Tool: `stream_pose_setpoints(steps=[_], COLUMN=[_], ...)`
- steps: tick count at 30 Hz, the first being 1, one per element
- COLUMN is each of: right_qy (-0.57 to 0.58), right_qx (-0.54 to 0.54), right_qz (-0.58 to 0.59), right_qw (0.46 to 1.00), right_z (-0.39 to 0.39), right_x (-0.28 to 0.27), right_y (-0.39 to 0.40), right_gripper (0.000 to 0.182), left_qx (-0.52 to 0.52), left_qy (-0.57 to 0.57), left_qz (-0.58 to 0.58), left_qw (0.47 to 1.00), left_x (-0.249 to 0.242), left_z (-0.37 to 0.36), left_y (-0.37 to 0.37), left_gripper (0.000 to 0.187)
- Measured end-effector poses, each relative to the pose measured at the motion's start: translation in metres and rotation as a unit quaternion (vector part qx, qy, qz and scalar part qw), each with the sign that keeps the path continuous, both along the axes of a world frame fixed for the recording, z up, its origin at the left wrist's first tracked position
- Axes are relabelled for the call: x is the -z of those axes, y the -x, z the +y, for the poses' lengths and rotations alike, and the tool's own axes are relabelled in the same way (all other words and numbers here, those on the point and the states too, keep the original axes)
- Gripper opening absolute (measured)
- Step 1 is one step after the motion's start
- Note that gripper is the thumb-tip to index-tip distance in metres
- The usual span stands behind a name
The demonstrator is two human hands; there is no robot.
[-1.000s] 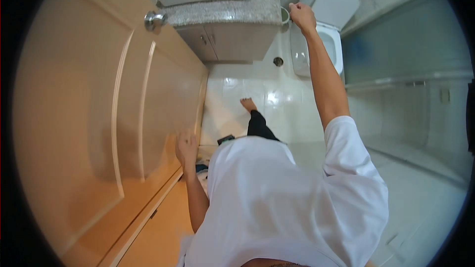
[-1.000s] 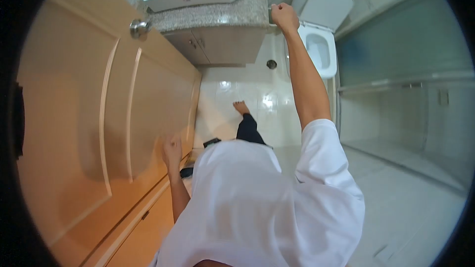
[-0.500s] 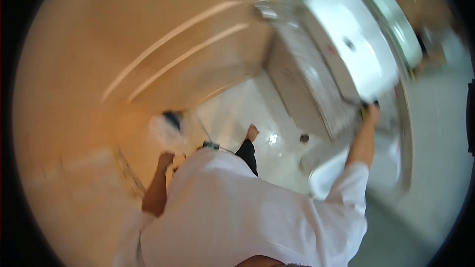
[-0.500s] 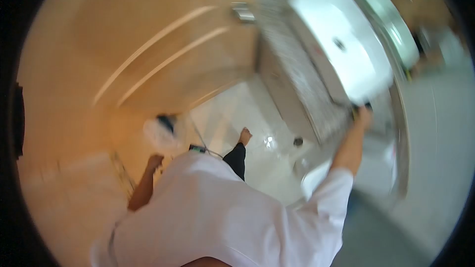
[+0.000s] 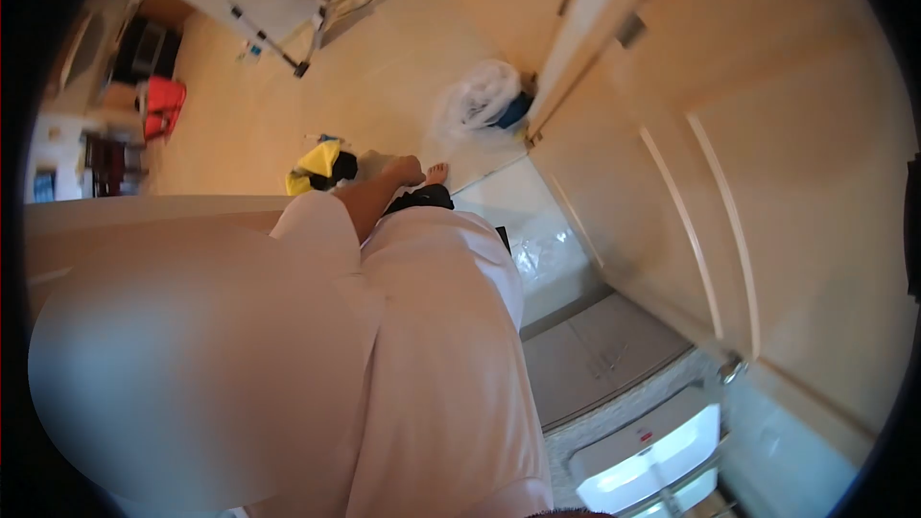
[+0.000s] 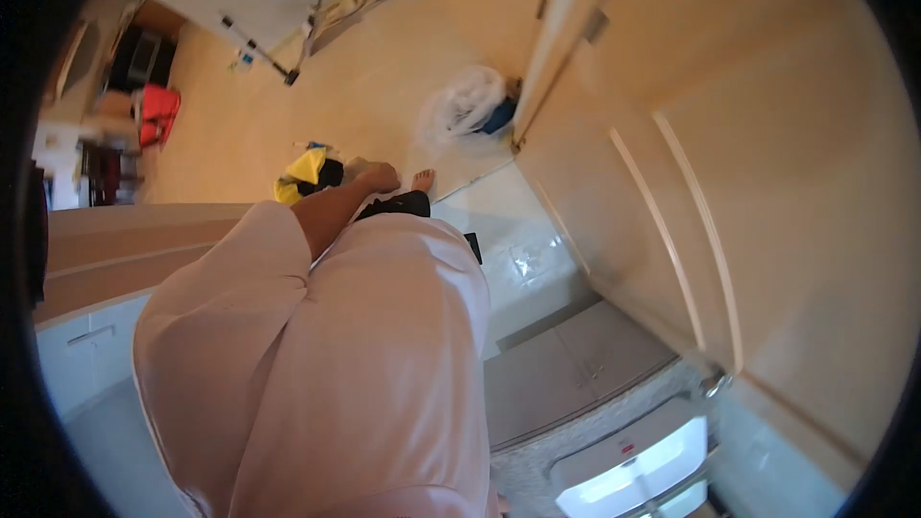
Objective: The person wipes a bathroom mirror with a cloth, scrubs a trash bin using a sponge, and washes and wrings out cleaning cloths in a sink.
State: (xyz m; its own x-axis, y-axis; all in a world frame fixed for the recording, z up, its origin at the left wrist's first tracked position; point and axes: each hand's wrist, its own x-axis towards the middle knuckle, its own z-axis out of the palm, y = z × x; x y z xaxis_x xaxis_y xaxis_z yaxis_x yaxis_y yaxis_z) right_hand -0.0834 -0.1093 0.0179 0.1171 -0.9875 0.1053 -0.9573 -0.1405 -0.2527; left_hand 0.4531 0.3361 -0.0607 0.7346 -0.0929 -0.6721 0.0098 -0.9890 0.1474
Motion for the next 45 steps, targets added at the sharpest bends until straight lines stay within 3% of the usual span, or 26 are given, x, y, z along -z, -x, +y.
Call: stream_pose_setpoints(steps=[2,5,7,10,13,14,16,23,29,31,32,34,36,38,42,45], right_qy=[-0.037,-0.098,-0.133,-0.176,-0.207,-0.214,-0.224,-0.215,-0.154,-0.170,-0.189,-0.170,-0.150,-0.136,-0.147,-0.192], right_qx=[-0.089,-0.211,-0.272,-0.335,-0.371,-0.380,-0.398,-0.437,-0.527,-0.635,-0.692,-0.728,-0.779,-0.848,-0.918,-0.956], right_qz=[-0.009,-0.003,0.009,0.036,0.071,0.082,0.112,0.214,0.253,0.234,0.223,0.197,0.147,0.109,0.060,0.042], right_qw=[0.995,0.972,0.953,0.925,0.903,0.896,0.883,0.847,0.797,0.717,0.660,0.634,0.591,0.500,0.363,0.218], right_z=[0.010,0.029,0.047,0.082,0.123,0.134,0.150,0.173,0.193,0.214,0.238,0.291,0.341,0.394,0.520,0.617], right_x=[0.009,0.010,0.011,0.008,0.004,0.005,0.007,0.031,0.052,0.043,0.035,0.019,0.017,0.012,-0.004,-0.016], right_y=[-0.079,-0.195,-0.268,-0.362,-0.431,-0.449,-0.476,-0.544,-0.634,-0.692,-0.726,-0.775,-0.819,-0.856,-0.880,-0.865], right_gripper=[0.053,0.052,0.052,0.052,0.052,0.052,0.053,0.053,0.054,0.058,0.061,0.066,0.067,0.070,0.068,0.063], left_qx=[-0.100,-0.170,-0.097,-0.094,-0.094,-0.111,-0.386,-0.499,-0.629,-0.706,-0.719,-0.742,-0.730,-0.750,-0.825,-0.881], left_qy=[0.023,0.035,0.047,0.082,0.122,0.124,0.233,0.183,0.172,0.186,0.181,0.165,0.175,0.170,0.207,0.241], left_qz=[-0.040,0.015,-0.018,0.004,-0.038,-0.032,-0.050,-0.072,-0.064,-0.095,-0.103,-0.042,-0.075,-0.123,-0.130,-0.163], left_qw=[0.994,0.985,0.994,0.992,0.987,0.986,0.891,0.844,0.755,0.677,0.663,0.649,0.656,0.627,0.510,0.372], left_x=[0.001,0.054,0.098,0.078,0.148,0.123,0.031,0.026,-0.004,-0.020,-0.023,-0.026,0.000,0.000,0.024,0.052], left_z=[0.031,0.076,0.101,0.123,0.158,0.164,0.171,0.216,0.221,0.213,0.210,0.209,0.202,0.189,0.174,0.166], left_y=[-0.014,-0.016,-0.021,-0.047,-0.052,-0.056,-0.065,-0.015,0.041,0.056,0.061,0.068,0.085,0.087,0.096,0.098], left_gripper=[0.037,0.043,0.040,0.033,0.027,0.027,0.024,0.032,0.034,0.031,0.031,0.035,0.038,0.035,0.028,0.026])
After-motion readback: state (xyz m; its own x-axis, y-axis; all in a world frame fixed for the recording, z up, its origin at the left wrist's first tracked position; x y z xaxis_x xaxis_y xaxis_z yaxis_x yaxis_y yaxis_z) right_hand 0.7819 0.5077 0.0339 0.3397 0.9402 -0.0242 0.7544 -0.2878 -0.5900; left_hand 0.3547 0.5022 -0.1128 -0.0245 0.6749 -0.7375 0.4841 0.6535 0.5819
